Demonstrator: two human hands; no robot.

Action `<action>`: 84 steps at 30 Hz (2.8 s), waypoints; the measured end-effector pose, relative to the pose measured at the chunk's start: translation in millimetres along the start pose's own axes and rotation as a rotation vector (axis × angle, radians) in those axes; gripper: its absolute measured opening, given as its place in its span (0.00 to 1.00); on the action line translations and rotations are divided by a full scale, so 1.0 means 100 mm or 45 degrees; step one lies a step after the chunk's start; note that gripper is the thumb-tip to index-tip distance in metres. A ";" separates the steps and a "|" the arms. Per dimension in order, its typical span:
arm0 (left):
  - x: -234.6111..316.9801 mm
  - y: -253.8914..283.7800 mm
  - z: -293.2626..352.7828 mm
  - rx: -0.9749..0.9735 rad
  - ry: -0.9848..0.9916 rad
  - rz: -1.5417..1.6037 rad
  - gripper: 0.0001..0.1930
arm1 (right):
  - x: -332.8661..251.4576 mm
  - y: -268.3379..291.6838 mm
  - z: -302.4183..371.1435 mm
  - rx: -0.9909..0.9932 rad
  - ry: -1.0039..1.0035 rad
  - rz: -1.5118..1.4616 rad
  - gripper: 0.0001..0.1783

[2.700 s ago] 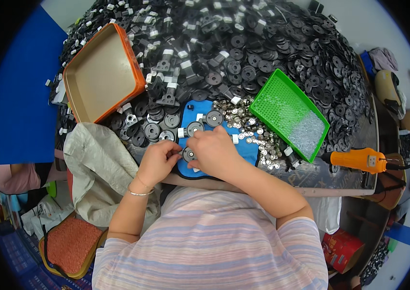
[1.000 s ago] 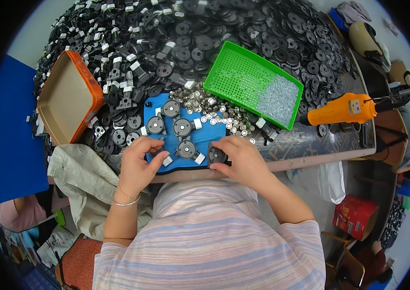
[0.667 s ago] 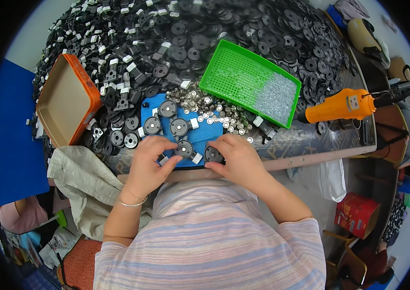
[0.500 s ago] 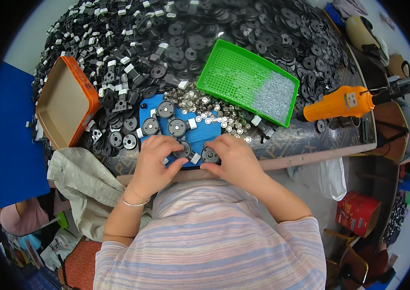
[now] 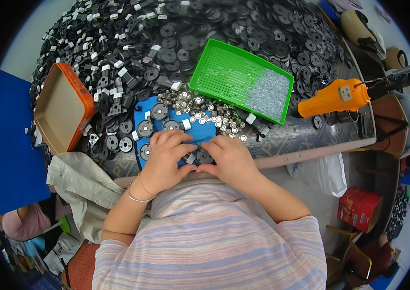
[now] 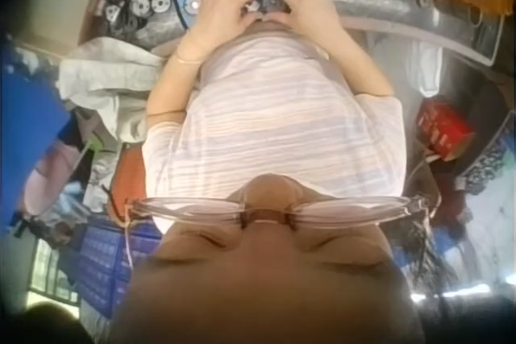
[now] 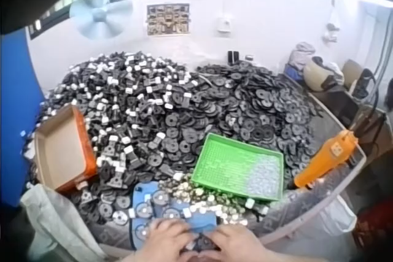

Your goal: The worker is sorting small plastic components and using an electric screwdriver to assemble them at a factory workbench.

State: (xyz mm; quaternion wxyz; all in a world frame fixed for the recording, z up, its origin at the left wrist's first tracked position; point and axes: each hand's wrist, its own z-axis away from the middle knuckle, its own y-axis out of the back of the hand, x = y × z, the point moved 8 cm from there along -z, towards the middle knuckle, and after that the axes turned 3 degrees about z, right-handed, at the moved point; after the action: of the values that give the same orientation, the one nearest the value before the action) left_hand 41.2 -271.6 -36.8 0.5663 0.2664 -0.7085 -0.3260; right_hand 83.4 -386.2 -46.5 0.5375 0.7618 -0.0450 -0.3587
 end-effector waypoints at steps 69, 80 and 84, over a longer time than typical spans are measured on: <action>0.03 -0.26 -0.34 0.004 0.039 -0.137 0.22 | 0.84 1.04 -0.68 0.986 0.166 -1.320 0.10; -0.05 -0.30 -0.34 -0.041 0.062 -0.122 0.23 | 0.55 1.34 -0.48 0.963 0.335 -1.403 0.11; -0.06 -0.29 -0.34 -0.009 0.031 -0.125 0.23 | 0.24 1.15 -0.34 0.716 0.279 -1.510 0.16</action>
State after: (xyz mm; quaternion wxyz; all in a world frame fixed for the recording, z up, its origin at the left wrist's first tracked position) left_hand 76.3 -291.6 -57.9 0.5590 0.3029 -0.6866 -0.3527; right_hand 157.7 -418.4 44.8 0.0313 0.8007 0.3448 -0.4889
